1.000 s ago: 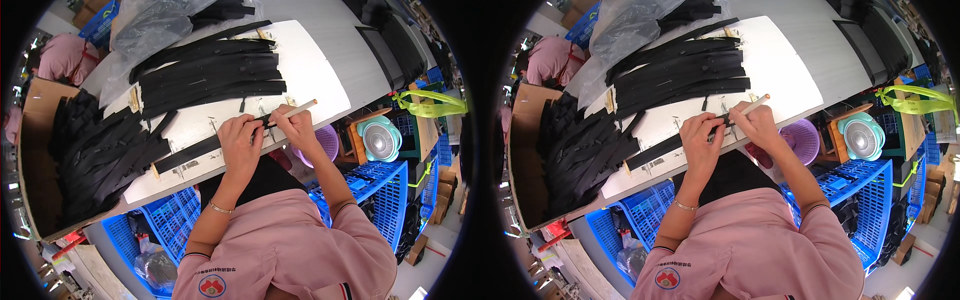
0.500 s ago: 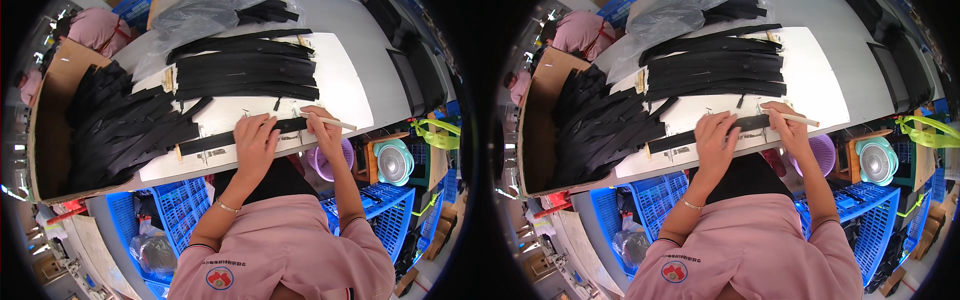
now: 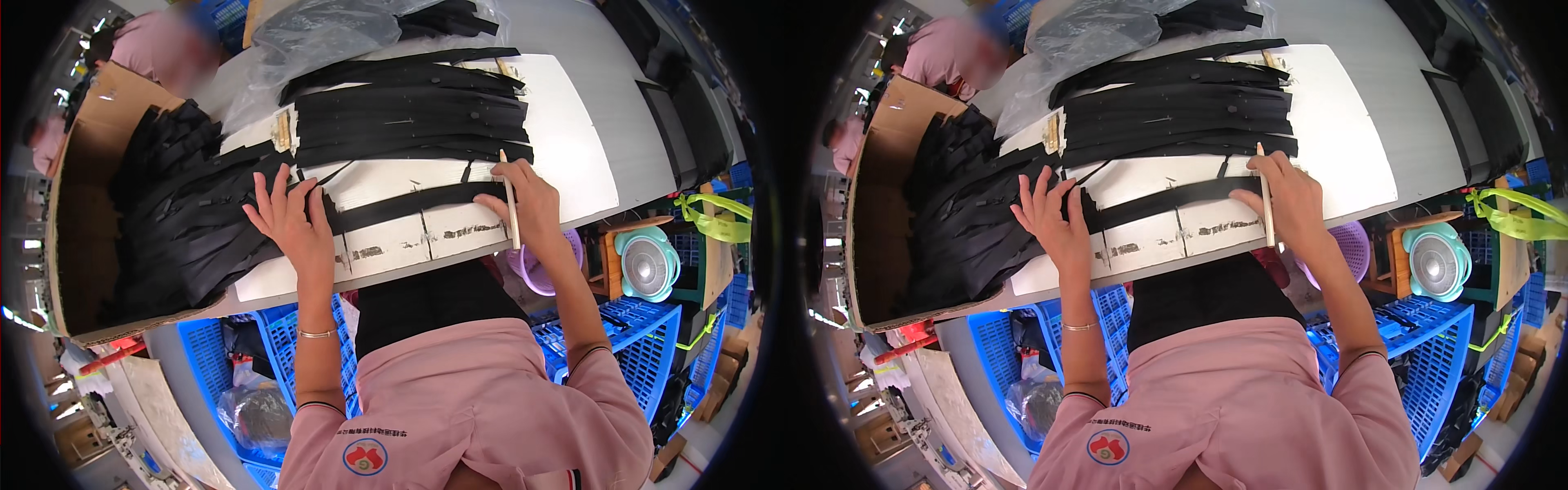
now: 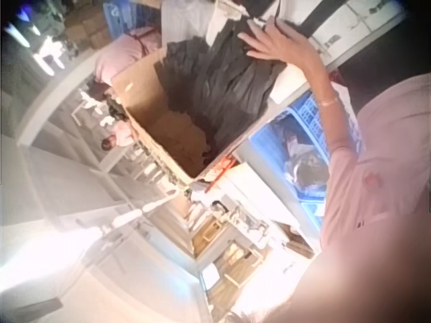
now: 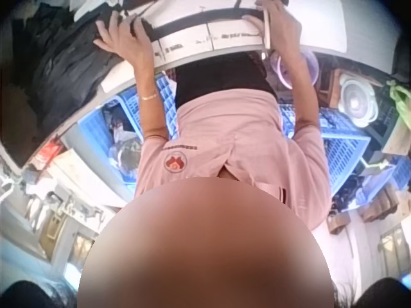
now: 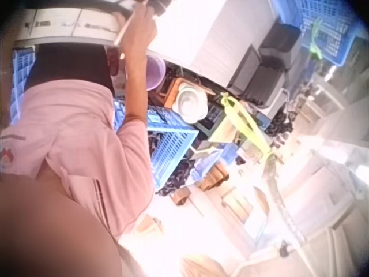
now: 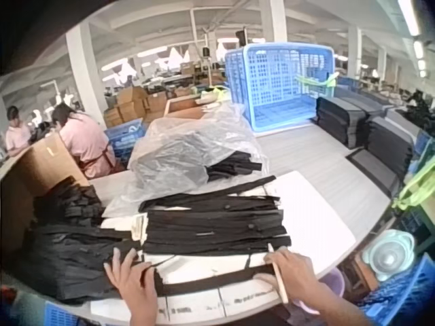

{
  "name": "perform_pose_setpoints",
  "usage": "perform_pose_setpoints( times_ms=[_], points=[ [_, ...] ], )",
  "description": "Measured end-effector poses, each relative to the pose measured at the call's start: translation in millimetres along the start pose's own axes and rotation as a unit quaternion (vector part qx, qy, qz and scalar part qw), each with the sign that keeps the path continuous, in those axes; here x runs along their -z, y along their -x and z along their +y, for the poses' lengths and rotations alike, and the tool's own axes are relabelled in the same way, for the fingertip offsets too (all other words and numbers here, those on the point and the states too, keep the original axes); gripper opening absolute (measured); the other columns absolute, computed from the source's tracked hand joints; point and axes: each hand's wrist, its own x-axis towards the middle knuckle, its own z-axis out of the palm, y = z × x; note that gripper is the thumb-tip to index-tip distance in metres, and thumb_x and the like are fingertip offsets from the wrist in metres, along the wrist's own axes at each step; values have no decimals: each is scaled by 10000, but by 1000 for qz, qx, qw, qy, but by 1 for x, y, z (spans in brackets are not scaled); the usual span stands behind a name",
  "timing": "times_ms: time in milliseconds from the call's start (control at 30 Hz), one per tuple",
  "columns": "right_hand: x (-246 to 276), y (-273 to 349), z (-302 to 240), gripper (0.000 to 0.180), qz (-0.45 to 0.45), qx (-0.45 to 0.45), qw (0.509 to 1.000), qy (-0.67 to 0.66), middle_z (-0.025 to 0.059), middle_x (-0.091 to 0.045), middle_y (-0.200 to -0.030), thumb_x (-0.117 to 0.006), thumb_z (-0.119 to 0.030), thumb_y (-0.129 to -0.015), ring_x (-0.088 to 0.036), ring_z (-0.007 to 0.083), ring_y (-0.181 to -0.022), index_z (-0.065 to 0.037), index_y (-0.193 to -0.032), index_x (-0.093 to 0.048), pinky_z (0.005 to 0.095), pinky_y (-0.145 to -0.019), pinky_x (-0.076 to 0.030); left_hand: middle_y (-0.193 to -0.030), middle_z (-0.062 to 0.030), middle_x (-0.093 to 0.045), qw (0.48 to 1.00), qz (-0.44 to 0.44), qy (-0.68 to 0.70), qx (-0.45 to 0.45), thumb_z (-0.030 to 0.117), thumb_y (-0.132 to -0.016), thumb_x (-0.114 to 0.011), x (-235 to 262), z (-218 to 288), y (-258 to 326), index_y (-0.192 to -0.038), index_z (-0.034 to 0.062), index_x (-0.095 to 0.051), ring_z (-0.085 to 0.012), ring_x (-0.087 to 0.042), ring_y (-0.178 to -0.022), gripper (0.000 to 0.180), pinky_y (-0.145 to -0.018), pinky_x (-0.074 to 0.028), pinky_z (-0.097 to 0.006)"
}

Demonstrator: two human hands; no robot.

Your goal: Marking and organizing black zipper strips on a workspace template.

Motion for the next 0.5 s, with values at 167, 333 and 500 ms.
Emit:
perform_pose_setpoints(
  times_ms=[167,333,500],
  points=[
    [-14,-22,23,350,43,-65,994,81,74,-673,-970,-827,-314,-890,-698,284,-698,-95,-1107,-662,368,-606,-563,-1164,-56,-739,989,5,147,11,99,-1006,-664,7,8,4,-1067,89,-723,-273,-656,-1174,85,-1182,-351,-478],
    [-26,-41,34,289,65,-86,990,90,69,-706,-1008,-808,-270,-918,-705,258,-687,-85,-1060,-638,352,-590,-556,-1004,-75,-746,974,-25,203,-93,49,-932,-740,7,31,9,-999,51,-730,-256,-681,-926,68,-871,-470,-376],
    [-21,-32,21,231,88,-98,990,58,79,-701,-963,-785,-181,-924,-709,269,-715,-85,-1090,-656,347,-621,-554,-1012,-71,-752,955,-123,244,-116,55,-885,-781,-1,60,25,-989,61,-765,-248,-679,-908,105,-835,-509,-352]
  ],
)
